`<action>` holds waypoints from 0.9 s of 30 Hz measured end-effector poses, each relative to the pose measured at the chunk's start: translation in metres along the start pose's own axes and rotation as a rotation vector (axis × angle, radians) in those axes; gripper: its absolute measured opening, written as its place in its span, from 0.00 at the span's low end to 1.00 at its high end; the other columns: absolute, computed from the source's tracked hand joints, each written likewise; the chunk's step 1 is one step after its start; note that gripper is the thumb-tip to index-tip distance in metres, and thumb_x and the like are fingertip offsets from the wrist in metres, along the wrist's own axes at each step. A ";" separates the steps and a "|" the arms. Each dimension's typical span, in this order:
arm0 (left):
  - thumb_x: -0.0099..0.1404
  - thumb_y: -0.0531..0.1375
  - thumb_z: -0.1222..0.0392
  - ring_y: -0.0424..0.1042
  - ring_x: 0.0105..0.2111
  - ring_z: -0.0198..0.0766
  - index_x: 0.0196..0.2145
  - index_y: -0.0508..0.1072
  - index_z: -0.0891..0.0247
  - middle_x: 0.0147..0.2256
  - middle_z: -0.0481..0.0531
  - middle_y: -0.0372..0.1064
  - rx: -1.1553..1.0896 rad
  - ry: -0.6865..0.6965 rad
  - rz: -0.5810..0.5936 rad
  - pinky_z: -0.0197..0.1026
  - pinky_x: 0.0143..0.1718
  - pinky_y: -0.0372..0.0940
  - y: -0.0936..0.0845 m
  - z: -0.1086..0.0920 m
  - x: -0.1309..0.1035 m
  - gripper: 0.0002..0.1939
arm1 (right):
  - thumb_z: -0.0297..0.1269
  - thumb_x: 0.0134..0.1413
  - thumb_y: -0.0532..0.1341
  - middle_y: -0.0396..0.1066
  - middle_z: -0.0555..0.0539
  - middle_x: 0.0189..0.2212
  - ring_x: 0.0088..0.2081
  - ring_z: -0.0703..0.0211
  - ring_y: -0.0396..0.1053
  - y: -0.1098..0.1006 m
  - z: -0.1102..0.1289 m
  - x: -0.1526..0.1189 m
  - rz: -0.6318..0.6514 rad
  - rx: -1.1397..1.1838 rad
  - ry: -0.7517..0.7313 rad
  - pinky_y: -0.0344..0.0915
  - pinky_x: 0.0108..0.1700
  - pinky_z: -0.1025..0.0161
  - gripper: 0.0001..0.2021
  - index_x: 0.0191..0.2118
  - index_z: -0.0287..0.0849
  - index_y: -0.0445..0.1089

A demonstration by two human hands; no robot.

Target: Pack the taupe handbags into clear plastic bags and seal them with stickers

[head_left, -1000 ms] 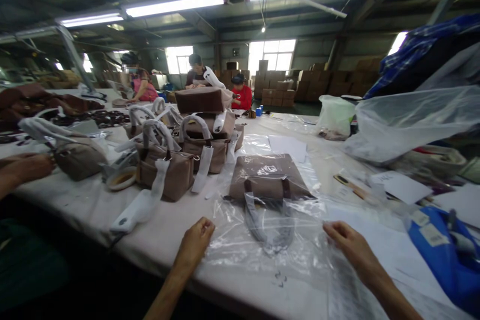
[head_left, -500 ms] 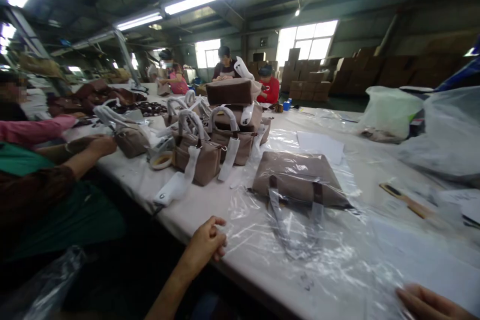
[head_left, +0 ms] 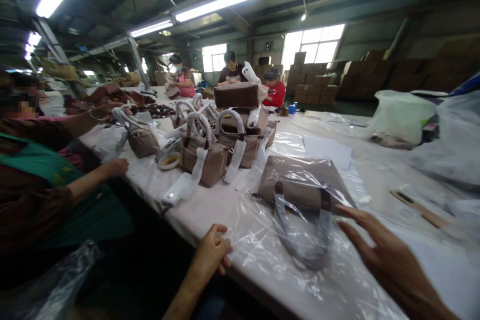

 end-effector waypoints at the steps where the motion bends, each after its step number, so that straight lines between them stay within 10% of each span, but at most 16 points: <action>1: 0.54 0.60 0.50 0.70 0.16 0.35 0.45 0.58 0.64 0.26 0.48 0.71 0.004 0.020 0.010 0.31 0.11 0.59 0.004 0.001 0.001 0.25 | 0.49 0.57 0.61 0.68 0.45 0.58 0.60 0.41 0.63 0.028 0.021 0.014 0.057 -0.055 -0.201 0.56 0.62 0.39 0.21 0.55 0.51 0.71; 4: 0.54 0.59 0.53 0.70 0.15 0.36 0.43 0.58 0.62 0.24 0.47 0.71 -0.019 0.001 0.005 0.32 0.11 0.59 0.010 0.016 0.003 0.21 | 0.44 0.60 0.61 0.56 0.48 0.67 0.69 0.43 0.47 0.110 0.048 0.045 0.246 -0.190 -0.490 0.37 0.69 0.39 0.25 0.62 0.51 0.64; 8: 0.58 0.56 0.58 0.68 0.14 0.35 0.39 0.60 0.60 0.22 0.46 0.70 0.009 -0.074 0.054 0.30 0.11 0.56 -0.009 0.049 -0.006 0.11 | 0.38 0.57 0.64 0.52 0.47 0.68 0.70 0.43 0.42 0.166 0.016 0.054 0.352 -0.216 -0.505 0.32 0.69 0.39 0.29 0.64 0.51 0.62; 11: 0.61 0.52 0.63 0.72 0.18 0.37 0.39 0.64 0.59 0.25 0.48 0.73 0.251 0.032 -0.029 0.34 0.17 0.64 -0.033 0.056 -0.020 0.07 | 0.38 0.57 0.64 0.48 0.49 0.69 0.71 0.44 0.39 0.173 -0.005 0.053 0.341 -0.193 -0.522 0.28 0.70 0.39 0.32 0.67 0.53 0.57; 13: 0.61 0.52 0.68 0.78 0.37 0.43 0.46 0.68 0.58 0.40 0.54 0.77 0.490 0.347 -0.158 0.42 0.38 0.74 -0.040 0.047 -0.027 0.16 | 0.39 0.58 0.64 0.48 0.49 0.69 0.71 0.44 0.38 0.170 -0.005 0.055 0.337 -0.180 -0.517 0.28 0.69 0.38 0.32 0.67 0.53 0.57; 15: 0.60 0.51 0.74 0.67 0.58 0.48 0.56 0.68 0.53 0.58 0.55 0.68 0.695 0.726 -0.181 0.53 0.60 0.61 -0.037 0.034 -0.029 0.28 | 0.39 0.56 0.65 0.51 0.47 0.68 0.70 0.42 0.40 0.163 0.005 0.056 0.326 -0.148 -0.490 0.29 0.69 0.37 0.31 0.65 0.51 0.60; 18: 0.63 0.49 0.75 0.57 0.65 0.48 0.57 0.69 0.47 0.62 0.49 0.62 0.834 1.042 -0.021 0.57 0.66 0.50 -0.027 0.024 -0.021 0.31 | 0.41 0.54 0.68 0.56 0.45 0.66 0.69 0.40 0.46 0.146 0.026 0.046 0.294 -0.048 -0.434 0.35 0.69 0.36 0.31 0.64 0.50 0.63; 23: 0.69 0.55 0.67 0.71 0.54 0.45 0.44 0.77 0.49 0.47 0.49 0.77 0.712 1.057 0.089 0.45 0.55 0.66 -0.031 0.008 -0.006 0.15 | 0.45 0.48 0.72 0.68 0.43 0.59 0.57 0.42 0.68 0.134 0.052 -0.011 0.458 0.153 -0.456 0.66 0.58 0.50 0.38 0.65 0.54 0.61; 27: 0.70 0.56 0.63 0.73 0.50 0.47 0.41 0.79 0.54 0.39 0.53 0.78 0.572 1.019 0.128 0.48 0.54 0.66 -0.020 -0.050 -0.002 0.12 | 0.44 0.46 0.73 0.72 0.41 0.54 0.52 0.41 0.72 0.150 0.065 -0.030 0.450 0.219 -0.461 0.69 0.54 0.53 0.38 0.63 0.51 0.64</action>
Point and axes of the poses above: each hand's wrist, its own x-axis towards the middle knuckle, its own y-axis out of the palm, z = x × y, the point moved 1 cm from there along x, towards the middle knuckle
